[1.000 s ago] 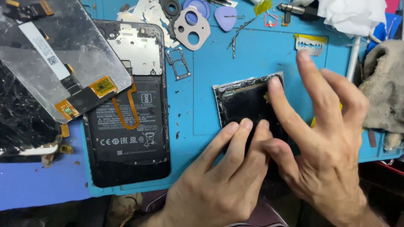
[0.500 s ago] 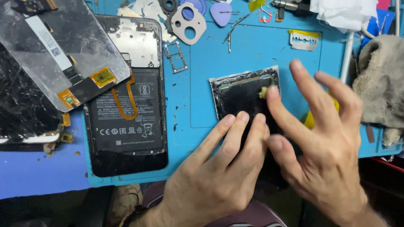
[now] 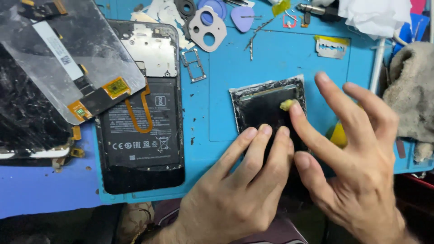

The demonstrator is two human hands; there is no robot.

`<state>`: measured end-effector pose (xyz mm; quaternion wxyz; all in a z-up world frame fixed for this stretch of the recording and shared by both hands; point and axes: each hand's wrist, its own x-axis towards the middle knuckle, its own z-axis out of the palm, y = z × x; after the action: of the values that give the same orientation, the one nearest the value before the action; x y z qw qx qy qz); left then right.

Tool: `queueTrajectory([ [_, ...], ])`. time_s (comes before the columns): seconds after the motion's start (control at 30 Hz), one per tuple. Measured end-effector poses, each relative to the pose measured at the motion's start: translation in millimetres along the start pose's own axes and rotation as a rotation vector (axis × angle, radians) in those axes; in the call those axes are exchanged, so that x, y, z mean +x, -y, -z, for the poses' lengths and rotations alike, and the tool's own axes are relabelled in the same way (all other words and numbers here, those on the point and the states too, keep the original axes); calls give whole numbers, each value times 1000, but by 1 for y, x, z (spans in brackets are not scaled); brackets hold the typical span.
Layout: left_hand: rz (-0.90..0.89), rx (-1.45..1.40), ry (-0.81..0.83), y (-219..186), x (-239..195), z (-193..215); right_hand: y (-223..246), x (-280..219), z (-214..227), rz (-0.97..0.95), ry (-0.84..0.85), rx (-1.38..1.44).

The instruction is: Cleaning adhesive residue from a mobile phone screen component using a scraper and a cloth

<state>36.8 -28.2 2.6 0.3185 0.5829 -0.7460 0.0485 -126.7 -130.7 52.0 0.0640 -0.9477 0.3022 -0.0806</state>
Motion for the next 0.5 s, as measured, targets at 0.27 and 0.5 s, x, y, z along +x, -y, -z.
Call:
queueTrajectory([
  [0.27,10,-44,4,0,1,1,0,-3,4,-8,25,-20],
  [0.5,24,4,-10,-1,0,-1,-2,9,-4,34,-19,-10],
])
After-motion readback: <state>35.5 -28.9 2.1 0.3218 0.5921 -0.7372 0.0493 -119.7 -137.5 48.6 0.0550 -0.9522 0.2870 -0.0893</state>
